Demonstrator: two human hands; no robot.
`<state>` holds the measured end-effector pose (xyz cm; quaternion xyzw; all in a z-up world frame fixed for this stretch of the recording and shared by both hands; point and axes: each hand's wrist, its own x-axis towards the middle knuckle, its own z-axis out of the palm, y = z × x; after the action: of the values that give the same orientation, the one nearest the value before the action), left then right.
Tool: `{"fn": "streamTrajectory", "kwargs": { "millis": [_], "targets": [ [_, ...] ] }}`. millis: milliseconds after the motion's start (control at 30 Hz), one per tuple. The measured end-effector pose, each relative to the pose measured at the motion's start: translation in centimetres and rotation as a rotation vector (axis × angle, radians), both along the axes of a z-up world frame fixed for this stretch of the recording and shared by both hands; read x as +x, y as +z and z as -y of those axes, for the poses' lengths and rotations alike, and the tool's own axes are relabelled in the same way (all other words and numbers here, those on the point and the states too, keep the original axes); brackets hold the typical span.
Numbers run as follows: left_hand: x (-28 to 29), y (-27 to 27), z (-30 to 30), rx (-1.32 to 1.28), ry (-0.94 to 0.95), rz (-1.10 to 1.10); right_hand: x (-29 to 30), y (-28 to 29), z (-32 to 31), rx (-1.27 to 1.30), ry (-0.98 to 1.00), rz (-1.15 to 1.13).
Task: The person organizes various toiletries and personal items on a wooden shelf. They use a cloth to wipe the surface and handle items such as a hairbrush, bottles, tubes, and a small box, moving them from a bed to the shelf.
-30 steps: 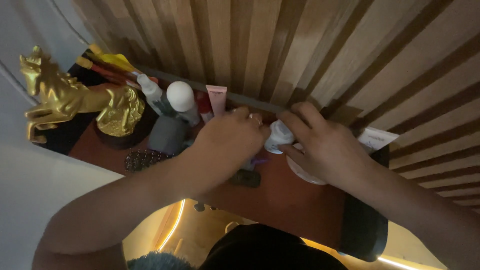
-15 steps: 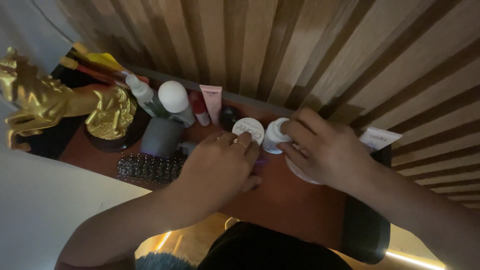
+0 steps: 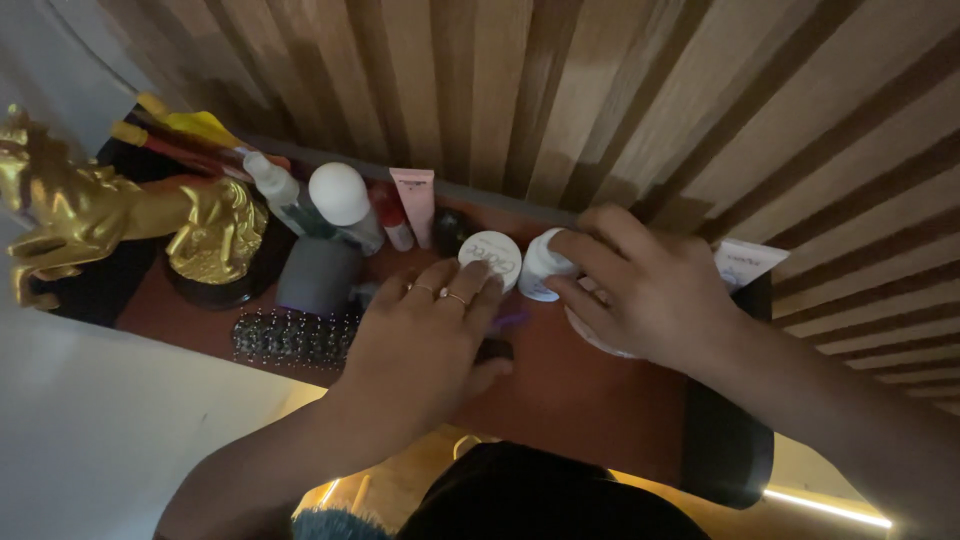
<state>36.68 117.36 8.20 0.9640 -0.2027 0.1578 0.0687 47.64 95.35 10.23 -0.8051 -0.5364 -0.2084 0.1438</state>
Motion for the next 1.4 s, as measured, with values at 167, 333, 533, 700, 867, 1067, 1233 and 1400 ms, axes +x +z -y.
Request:
{"fn": "streamTrajectory", "kwargs": {
  "millis": [167,333,533,700,867,1067,1233,1400],
  "targets": [
    [-0.1,-0.7,-0.2,0.027,0.046,-0.082,0.1,-0.6,0.4,-0.032,-0.037,0.01],
    [-0.5,-0.5,-0.1,0.054,0.091,-0.118,0.1,-0.5,0.2,-0.052,-0.059,-0.026],
    [-1.0,-0.6,0.6,0.018,-0.022,-0.005,0.7,-1.3,0.4,-0.029,-0.005,-0.039],
    [-0.9,-1.2,0.7,-0.046,-0.055,-0.013,0.6,-1.2,0.4,-0.044,-0.004,-0.052],
    [-1.1,-1.7,0.8,-0.055,-0.053,-0.002,0.6,-0.6,0.6,-0.059,-0.048,-0.01],
    [-2.5,-2.0,2.5,-0.081,-0.091,0.052,-3.2,2.9,3.5,0.016,-0.062,0.014],
    [-4.8,-2.3,5.5,-0.175,-0.264,0.08,-8.8,4.4,9.3,-0.049,-0.022,0.143],
    [-5.2,-2.6,9.4,-0.397,-0.532,0.203,-13.1,3.3,15.9,-0.024,0.146,-0.013]
  ]
}}
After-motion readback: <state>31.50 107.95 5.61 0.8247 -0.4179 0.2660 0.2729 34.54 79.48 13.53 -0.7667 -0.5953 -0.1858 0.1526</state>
